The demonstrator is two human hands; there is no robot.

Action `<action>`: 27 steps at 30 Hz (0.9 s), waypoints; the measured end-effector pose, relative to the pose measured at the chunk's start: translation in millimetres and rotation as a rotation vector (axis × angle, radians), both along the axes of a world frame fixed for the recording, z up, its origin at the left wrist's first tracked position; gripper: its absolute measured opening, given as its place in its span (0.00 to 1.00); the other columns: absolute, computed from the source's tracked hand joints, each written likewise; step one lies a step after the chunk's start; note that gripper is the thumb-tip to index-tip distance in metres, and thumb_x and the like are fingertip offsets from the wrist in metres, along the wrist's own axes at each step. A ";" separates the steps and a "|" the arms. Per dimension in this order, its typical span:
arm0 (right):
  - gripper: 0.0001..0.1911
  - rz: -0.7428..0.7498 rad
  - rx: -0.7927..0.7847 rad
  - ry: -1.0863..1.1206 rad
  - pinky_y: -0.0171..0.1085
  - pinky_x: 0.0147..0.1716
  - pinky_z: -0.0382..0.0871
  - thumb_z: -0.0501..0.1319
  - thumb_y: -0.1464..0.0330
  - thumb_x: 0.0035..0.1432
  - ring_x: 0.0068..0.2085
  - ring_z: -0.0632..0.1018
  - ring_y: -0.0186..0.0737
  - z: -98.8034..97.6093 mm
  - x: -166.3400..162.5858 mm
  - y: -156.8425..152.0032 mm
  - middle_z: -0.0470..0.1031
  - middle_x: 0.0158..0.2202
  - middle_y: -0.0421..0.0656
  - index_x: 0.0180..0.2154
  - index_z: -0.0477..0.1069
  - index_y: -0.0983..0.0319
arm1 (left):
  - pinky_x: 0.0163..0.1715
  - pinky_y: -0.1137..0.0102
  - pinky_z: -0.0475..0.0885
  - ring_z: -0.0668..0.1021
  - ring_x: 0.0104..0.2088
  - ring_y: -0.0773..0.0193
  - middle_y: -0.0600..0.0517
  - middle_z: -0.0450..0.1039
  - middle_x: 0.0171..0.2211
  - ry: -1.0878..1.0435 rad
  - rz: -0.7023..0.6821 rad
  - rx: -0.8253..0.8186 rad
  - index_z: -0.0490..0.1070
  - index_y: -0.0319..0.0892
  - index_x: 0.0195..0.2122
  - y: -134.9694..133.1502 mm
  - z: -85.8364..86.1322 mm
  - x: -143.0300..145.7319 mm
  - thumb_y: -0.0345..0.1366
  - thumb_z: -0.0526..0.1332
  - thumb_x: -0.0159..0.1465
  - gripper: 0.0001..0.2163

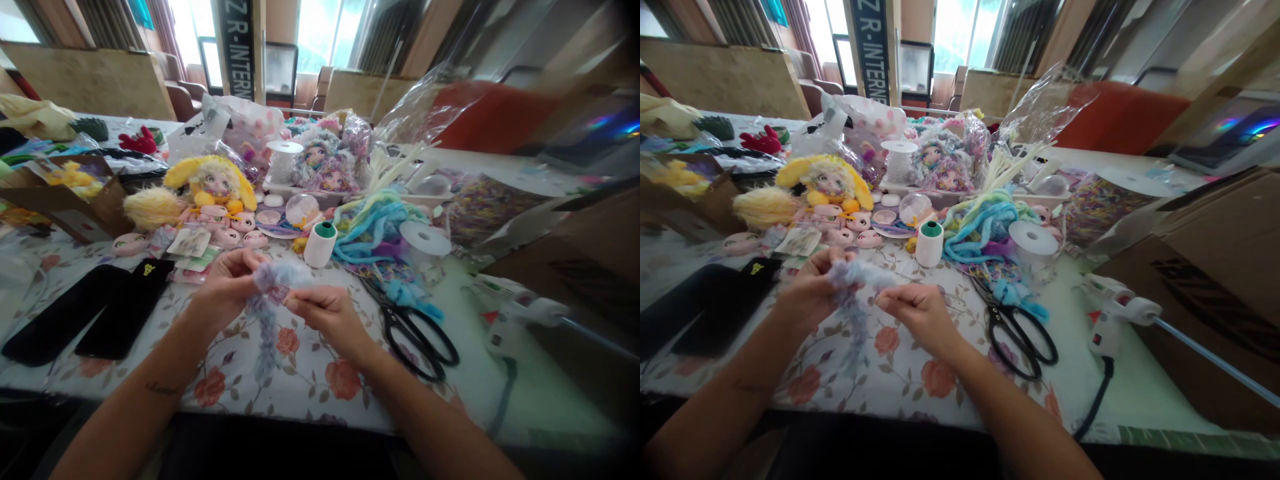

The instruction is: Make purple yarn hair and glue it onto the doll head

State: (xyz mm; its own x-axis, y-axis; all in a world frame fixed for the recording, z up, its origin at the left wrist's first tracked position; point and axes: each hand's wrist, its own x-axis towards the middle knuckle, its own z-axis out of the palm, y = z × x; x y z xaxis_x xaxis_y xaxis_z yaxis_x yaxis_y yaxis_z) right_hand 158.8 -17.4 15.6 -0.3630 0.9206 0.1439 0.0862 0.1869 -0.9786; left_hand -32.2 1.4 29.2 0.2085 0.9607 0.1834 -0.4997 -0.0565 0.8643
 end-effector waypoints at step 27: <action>0.08 -0.262 0.694 -0.207 0.43 0.42 0.74 0.58 0.71 0.64 0.30 0.79 0.38 -3.1 9.3 1.3 0.79 0.28 0.41 0.37 0.77 0.59 | 0.29 0.78 0.69 0.76 0.26 0.71 0.55 0.75 0.22 0.000 0.388 -0.261 0.69 0.40 0.25 22.7 -20.6 9.2 0.29 0.72 0.47 0.11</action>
State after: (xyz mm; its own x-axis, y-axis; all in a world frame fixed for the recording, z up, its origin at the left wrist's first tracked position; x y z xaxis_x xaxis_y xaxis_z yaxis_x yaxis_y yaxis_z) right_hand 168.0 -16.1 12.5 -0.2279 0.7039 0.6728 0.3814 0.7003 -0.6034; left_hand -23.0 24.1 8.6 -0.1756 0.9816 -0.0745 -0.4844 -0.0202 0.8746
